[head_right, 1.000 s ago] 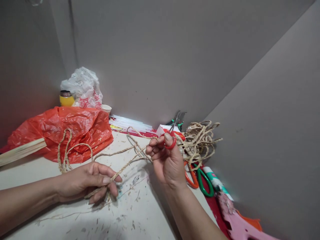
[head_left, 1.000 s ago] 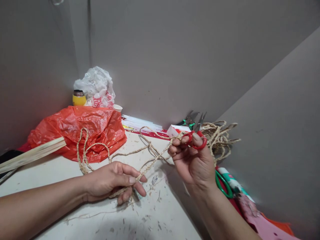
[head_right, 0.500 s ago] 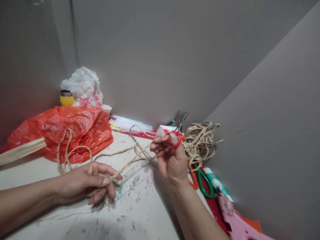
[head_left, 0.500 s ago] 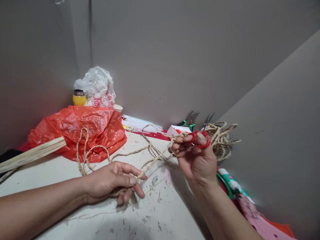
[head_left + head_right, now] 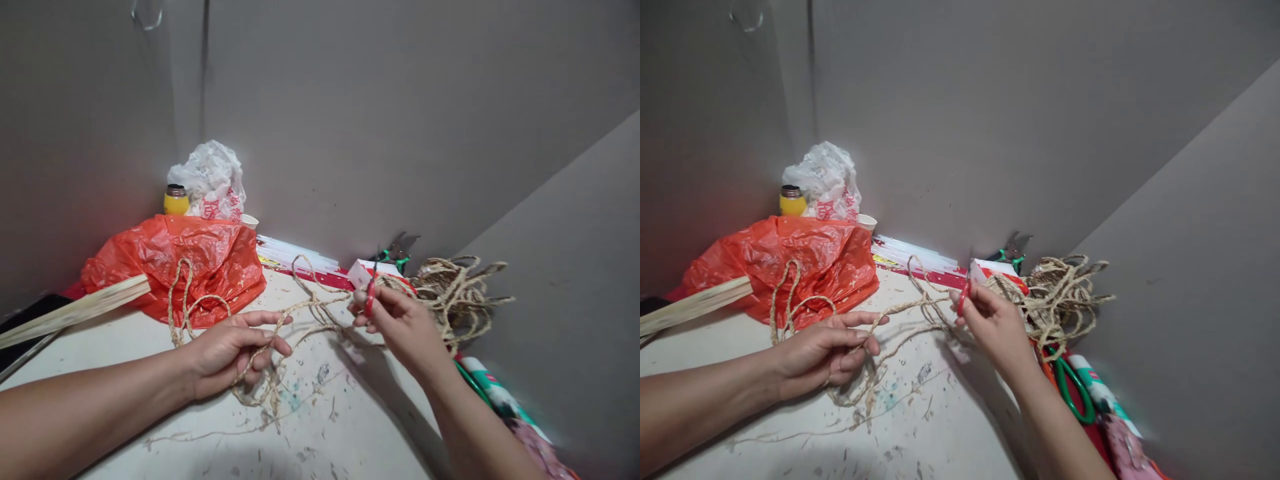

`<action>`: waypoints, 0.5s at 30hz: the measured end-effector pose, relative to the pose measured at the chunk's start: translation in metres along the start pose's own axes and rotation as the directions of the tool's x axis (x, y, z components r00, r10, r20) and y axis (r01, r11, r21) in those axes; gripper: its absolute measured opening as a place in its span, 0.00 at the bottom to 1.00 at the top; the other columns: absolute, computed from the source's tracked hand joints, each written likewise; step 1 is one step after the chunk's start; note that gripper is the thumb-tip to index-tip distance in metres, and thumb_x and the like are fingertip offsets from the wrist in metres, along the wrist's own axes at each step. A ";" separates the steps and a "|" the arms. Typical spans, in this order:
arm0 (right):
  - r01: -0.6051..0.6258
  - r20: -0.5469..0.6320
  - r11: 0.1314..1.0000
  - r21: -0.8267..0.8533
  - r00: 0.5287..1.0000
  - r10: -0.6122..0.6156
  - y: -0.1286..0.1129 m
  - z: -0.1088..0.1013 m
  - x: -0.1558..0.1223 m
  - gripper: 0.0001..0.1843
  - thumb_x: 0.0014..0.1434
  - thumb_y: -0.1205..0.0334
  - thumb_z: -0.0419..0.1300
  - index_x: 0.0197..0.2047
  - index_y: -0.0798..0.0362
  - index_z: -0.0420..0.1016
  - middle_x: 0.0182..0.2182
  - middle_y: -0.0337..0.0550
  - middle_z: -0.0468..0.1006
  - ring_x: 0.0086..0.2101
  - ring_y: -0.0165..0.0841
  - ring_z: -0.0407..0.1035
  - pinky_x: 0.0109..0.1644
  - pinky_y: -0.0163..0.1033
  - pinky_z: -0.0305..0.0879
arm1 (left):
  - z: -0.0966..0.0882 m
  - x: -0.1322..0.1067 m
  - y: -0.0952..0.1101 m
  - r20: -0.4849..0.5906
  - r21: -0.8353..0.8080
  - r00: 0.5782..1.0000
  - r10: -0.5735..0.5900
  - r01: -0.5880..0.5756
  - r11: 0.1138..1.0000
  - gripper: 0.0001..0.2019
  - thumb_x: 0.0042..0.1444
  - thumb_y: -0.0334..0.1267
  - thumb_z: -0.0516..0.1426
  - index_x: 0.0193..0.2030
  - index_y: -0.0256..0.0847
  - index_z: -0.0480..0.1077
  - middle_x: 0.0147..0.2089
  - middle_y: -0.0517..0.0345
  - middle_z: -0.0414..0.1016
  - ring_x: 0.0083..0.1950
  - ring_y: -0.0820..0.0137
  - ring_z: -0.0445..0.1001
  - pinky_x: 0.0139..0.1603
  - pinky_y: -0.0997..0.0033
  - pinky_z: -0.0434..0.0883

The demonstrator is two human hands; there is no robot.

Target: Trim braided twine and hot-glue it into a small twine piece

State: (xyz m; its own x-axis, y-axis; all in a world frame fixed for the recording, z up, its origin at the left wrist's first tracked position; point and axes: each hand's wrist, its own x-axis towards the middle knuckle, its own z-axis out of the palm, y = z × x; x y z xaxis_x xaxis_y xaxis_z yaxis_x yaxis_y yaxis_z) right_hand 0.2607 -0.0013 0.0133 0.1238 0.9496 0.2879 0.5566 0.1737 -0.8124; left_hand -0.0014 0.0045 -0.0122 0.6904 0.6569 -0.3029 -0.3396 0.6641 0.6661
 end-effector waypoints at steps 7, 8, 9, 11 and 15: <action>0.532 0.422 0.761 -0.372 0.827 -0.372 -0.026 0.029 -0.030 0.07 0.54 0.62 0.57 0.26 0.52 0.66 0.20 0.36 0.69 0.21 0.28 0.60 0.27 0.34 0.53 | 0.000 0.000 0.002 0.011 -0.029 0.998 0.063 -0.062 0.998 0.12 0.57 0.26 0.55 0.48 0.37 0.62 0.35 0.54 0.75 0.19 0.83 0.59 0.18 0.82 0.55; 0.549 0.440 0.728 -0.410 0.819 -0.369 -0.026 0.031 -0.032 0.07 0.54 0.61 0.57 0.27 0.52 0.67 0.21 0.37 0.69 0.22 0.29 0.61 0.27 0.34 0.52 | 0.000 -0.001 0.002 0.015 -0.027 0.998 0.067 -0.066 0.997 0.11 0.58 0.26 0.55 0.47 0.37 0.62 0.35 0.54 0.75 0.19 0.83 0.59 0.18 0.82 0.55; 0.562 0.452 0.697 -0.446 0.813 -0.367 -0.025 0.033 -0.032 0.07 0.55 0.60 0.57 0.28 0.53 0.68 0.21 0.37 0.70 0.22 0.29 0.61 0.27 0.34 0.51 | 0.001 -0.001 0.002 0.019 -0.024 0.997 0.069 -0.069 0.997 0.11 0.58 0.26 0.55 0.47 0.37 0.62 0.35 0.53 0.75 0.19 0.83 0.59 0.17 0.82 0.55; 0.576 0.458 0.637 -0.513 0.811 -0.365 -0.023 0.033 -0.032 0.07 0.56 0.58 0.57 0.30 0.53 0.70 0.22 0.39 0.71 0.22 0.31 0.63 0.28 0.35 0.51 | 0.001 -0.001 0.002 0.027 -0.019 0.997 0.073 -0.072 0.997 0.11 0.57 0.26 0.55 0.47 0.37 0.62 0.35 0.54 0.75 0.19 0.83 0.59 0.17 0.82 0.55; 0.573 0.456 0.555 -0.603 0.818 -0.350 -0.018 0.030 -0.030 0.09 0.57 0.57 0.57 0.31 0.53 0.72 0.22 0.41 0.73 0.22 0.32 0.64 0.29 0.36 0.49 | 0.002 -0.002 0.001 0.023 -0.014 0.997 0.075 -0.074 0.997 0.12 0.57 0.26 0.55 0.47 0.36 0.63 0.35 0.54 0.75 0.19 0.82 0.60 0.17 0.81 0.56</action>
State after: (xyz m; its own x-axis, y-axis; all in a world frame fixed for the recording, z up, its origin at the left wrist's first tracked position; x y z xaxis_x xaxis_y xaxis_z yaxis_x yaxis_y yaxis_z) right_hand 0.2222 -0.0251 0.0045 -0.4681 0.8353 0.2882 0.8751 0.4836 0.0195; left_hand -0.0019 0.0039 -0.0097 0.6776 0.6963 -0.2368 -0.3986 0.6183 0.6774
